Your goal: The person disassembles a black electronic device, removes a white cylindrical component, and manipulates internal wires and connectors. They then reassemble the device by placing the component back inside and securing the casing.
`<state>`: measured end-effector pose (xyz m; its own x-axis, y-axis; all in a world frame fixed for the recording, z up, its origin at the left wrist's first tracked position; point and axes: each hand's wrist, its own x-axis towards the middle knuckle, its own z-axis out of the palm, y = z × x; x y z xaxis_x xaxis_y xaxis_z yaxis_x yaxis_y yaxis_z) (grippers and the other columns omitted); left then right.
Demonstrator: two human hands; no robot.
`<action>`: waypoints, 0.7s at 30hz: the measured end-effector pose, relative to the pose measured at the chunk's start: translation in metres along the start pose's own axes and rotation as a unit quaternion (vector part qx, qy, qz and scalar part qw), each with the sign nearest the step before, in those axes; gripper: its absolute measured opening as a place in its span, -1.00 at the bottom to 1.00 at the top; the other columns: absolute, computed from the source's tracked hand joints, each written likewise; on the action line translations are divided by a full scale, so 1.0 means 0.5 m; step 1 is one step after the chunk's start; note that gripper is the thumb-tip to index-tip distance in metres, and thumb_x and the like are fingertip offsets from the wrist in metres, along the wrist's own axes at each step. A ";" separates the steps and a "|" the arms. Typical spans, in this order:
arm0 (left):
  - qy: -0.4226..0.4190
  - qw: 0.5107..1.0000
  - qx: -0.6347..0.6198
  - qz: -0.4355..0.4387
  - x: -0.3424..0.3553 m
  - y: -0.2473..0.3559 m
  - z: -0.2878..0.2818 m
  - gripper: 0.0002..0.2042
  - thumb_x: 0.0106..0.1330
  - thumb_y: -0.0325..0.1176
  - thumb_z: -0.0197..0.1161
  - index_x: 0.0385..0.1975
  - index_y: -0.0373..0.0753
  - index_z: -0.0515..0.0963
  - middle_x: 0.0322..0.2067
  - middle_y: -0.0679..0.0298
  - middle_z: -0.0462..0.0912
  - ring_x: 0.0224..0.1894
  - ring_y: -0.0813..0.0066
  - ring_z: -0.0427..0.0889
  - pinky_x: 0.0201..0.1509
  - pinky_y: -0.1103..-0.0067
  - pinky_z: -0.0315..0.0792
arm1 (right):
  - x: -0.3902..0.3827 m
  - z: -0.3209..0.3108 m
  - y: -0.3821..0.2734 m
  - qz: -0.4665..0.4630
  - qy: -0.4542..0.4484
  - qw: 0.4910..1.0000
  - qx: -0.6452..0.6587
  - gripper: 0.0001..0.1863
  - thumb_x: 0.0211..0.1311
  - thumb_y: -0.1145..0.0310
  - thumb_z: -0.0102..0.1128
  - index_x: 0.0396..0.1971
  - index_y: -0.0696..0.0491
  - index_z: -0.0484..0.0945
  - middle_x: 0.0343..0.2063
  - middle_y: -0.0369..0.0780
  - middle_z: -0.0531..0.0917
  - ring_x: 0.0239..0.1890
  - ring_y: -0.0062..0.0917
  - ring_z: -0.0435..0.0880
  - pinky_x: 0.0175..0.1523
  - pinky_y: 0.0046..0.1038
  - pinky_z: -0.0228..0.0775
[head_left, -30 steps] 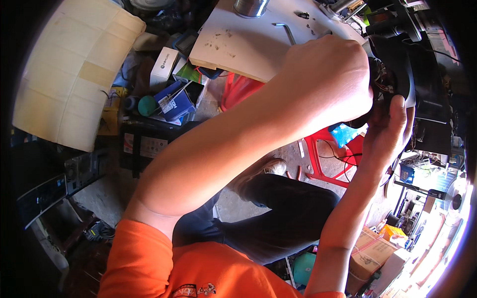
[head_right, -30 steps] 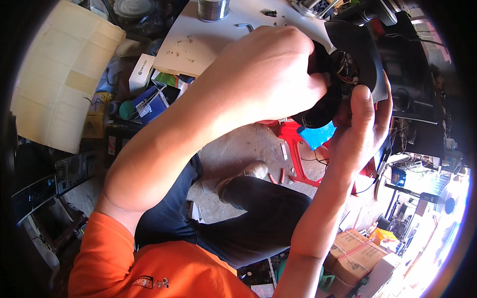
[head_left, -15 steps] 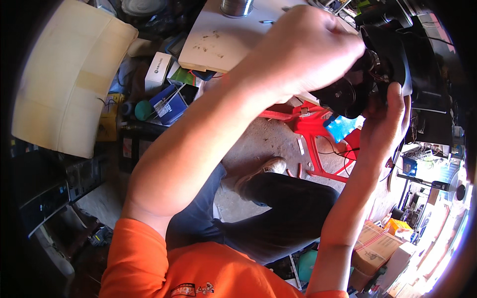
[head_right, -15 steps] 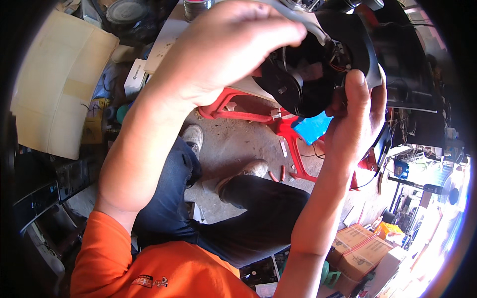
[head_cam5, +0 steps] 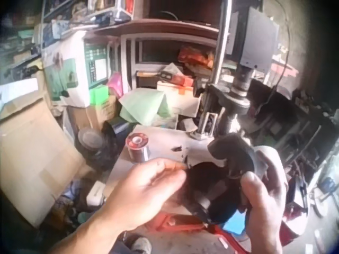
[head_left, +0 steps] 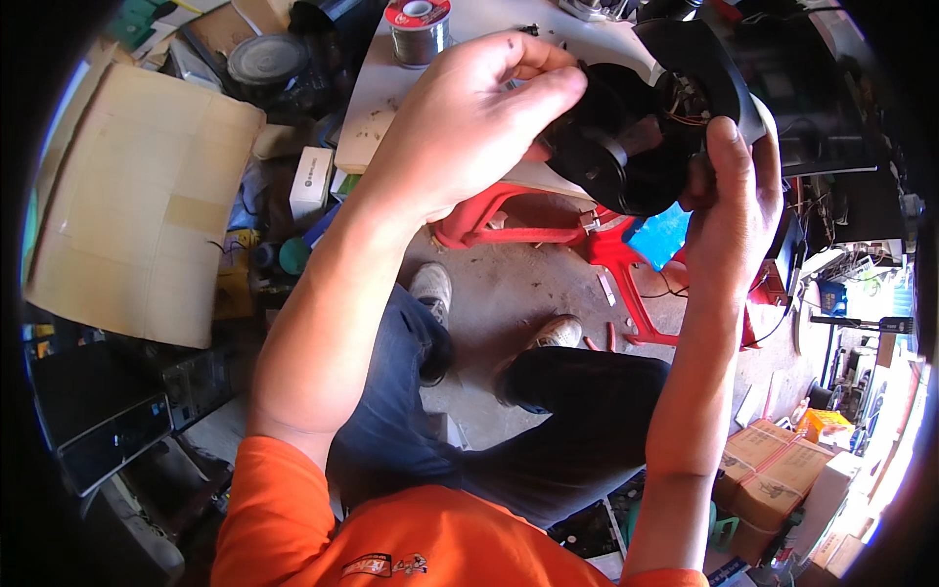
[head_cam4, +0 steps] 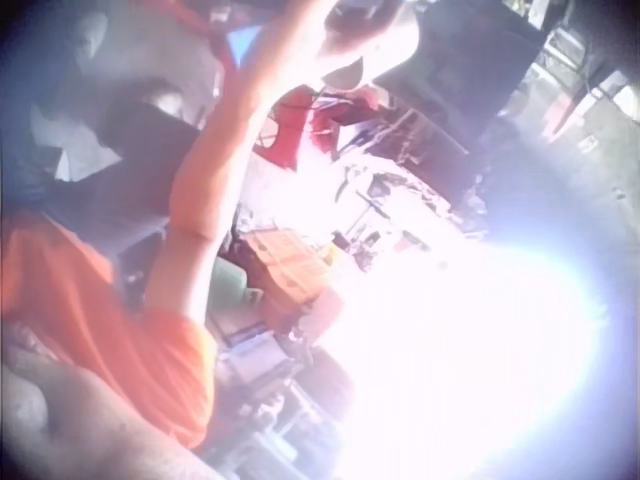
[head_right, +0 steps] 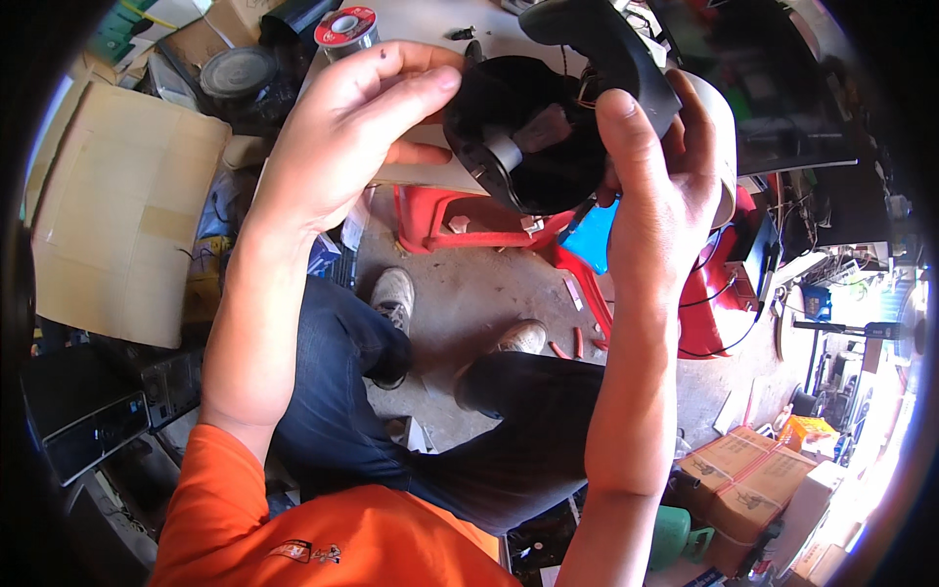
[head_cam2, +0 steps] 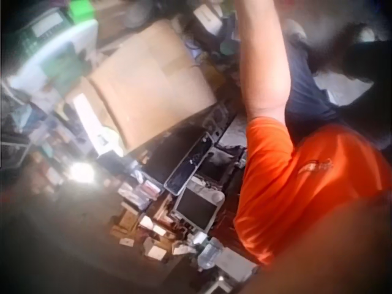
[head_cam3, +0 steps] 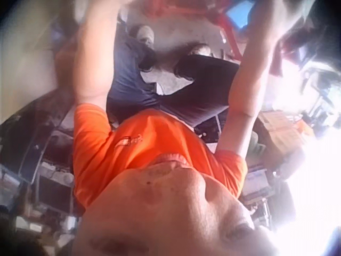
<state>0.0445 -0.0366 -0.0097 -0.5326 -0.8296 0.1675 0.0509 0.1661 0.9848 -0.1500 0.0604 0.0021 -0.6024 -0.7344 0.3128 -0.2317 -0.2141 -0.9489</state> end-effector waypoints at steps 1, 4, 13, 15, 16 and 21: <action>-0.002 1.000 -0.026 -0.010 -0.002 -0.002 0.001 -0.72 0.42 -0.32 0.17 0.00 -0.35 0.52 -0.13 0.26 0.63 -0.09 0.56 0.63 -0.13 0.57 0.63 | -0.003 0.004 -0.002 -0.002 0.003 1.000 0.009 -0.25 0.05 0.08 0.49 0.18 0.12 0.39 -0.34 -0.25 0.59 -0.54 -0.74 0.45 -0.50 -0.69 0.24; 0.002 0.985 -0.165 -0.044 -0.012 -0.018 0.007 -0.70 0.48 -0.36 0.01 0.11 -0.33 0.43 -0.05 0.20 0.59 0.00 0.40 0.61 -0.01 0.39 0.61 | -0.014 0.027 -0.011 -0.011 0.012 1.000 0.017 -0.41 0.14 0.15 0.38 0.12 0.09 0.44 -0.43 -0.31 0.53 -0.57 -0.76 0.39 -0.52 -0.70 0.18; -0.030 0.976 -0.203 0.072 -0.029 -0.038 0.055 -0.24 0.21 -0.49 0.37 0.34 -0.44 0.04 0.19 0.03 0.34 0.12 0.40 0.49 0.17 0.52 0.47 | -0.015 0.025 -0.017 -0.012 0.010 1.000 0.018 -0.51 0.23 0.33 0.28 0.15 0.11 0.44 -0.41 -0.29 0.56 -0.61 -0.74 0.35 -0.54 -0.69 0.18; -0.040 0.977 -0.191 0.082 -0.026 -0.041 0.064 -0.18 0.18 -0.50 0.41 0.36 -0.42 0.00 0.19 0.03 0.33 0.15 0.38 0.47 0.23 0.49 0.43 | -0.014 0.016 -0.016 0.010 -0.003 1.000 0.023 -0.26 0.12 0.16 0.41 0.23 0.19 0.33 -0.38 -0.26 0.60 -0.56 -0.73 0.44 -0.54 -0.70 0.24; -0.046 0.977 -0.187 0.087 -0.026 -0.042 0.067 -0.15 0.16 -0.50 0.43 0.36 -0.41 -0.02 0.20 0.03 0.33 0.17 0.37 0.46 0.25 0.48 0.41 | -0.014 0.013 -0.016 0.022 -0.010 0.999 0.023 -0.13 0.06 0.07 0.48 0.27 0.23 0.28 -0.36 -0.24 0.61 -0.54 -0.72 0.49 -0.54 -0.70 0.27; -0.052 0.980 -0.160 0.103 -0.024 -0.042 0.072 -0.08 0.12 -0.54 0.44 0.42 -0.32 -0.06 0.28 0.09 0.26 0.29 0.32 0.34 0.38 0.41 0.26 | -0.013 0.015 -0.025 0.007 -0.013 1.000 -0.018 -0.15 0.14 0.08 0.44 0.25 0.33 0.26 -0.36 -0.21 0.62 -0.55 -0.77 0.46 -0.53 -0.71 0.26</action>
<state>0.0193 -0.0111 -0.0341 -0.5654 -0.7341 0.3760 0.4205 0.1357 0.8971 -0.1375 0.0632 0.0114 -0.5857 -0.7540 0.2974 -0.2511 -0.1802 -0.9511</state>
